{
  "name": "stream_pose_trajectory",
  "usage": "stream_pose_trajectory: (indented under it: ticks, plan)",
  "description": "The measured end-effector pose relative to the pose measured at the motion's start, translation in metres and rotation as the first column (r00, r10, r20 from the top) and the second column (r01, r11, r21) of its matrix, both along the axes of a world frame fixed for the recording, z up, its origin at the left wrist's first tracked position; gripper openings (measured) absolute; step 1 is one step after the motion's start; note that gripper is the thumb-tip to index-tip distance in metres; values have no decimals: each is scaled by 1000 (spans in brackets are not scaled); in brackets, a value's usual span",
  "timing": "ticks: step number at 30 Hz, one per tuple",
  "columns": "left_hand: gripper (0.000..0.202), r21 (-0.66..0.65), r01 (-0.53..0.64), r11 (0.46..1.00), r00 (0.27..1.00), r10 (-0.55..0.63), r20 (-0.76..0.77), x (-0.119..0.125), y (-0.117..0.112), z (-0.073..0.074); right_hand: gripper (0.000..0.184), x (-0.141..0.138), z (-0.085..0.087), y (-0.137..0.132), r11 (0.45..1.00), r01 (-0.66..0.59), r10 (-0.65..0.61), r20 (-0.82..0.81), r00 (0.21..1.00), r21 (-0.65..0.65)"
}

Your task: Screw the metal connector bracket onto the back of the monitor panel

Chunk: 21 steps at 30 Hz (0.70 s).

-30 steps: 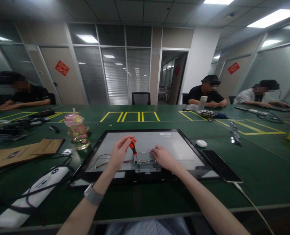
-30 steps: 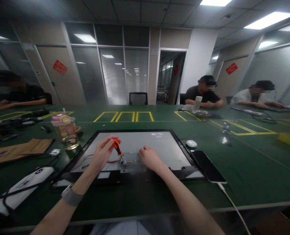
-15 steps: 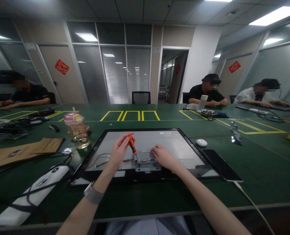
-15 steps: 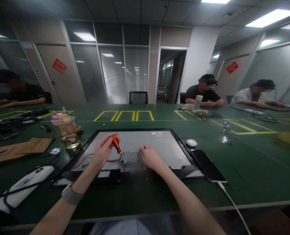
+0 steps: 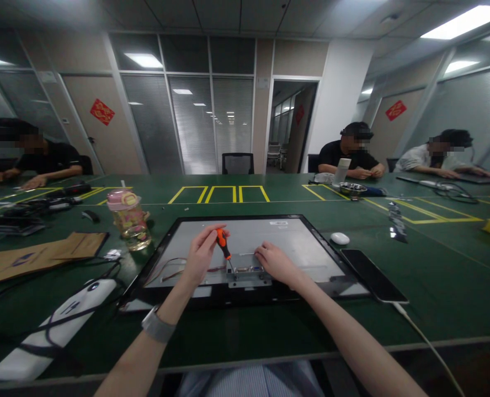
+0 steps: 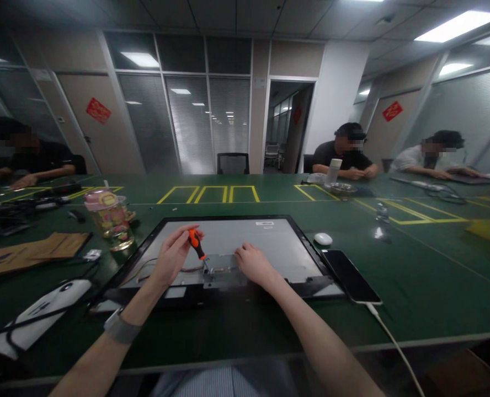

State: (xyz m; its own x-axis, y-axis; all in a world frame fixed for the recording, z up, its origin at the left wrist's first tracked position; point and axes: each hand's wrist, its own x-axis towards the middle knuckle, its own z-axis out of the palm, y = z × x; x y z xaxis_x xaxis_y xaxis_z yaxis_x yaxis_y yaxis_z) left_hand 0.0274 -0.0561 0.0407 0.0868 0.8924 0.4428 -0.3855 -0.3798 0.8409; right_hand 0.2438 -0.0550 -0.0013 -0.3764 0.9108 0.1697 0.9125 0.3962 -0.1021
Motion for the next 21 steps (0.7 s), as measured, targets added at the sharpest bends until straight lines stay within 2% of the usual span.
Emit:
stream_pose_trajectory:
  ticks: [7,16,21]
  plan:
    - [29,-22,-1,1000,999,2,35,0,0,2,35,0,1,-2,1000,-3,3,-12,1000,6]
    - [21,81,-192,978,974,200,-109,-2,7,-8,36,0,1,-2,1000,-5,5,-17,1000,4]
    - [20,95,-185,978,974,195,-115,-4,7,-8,36,0,1,-2,1000,-4,4,-14,1000,4]
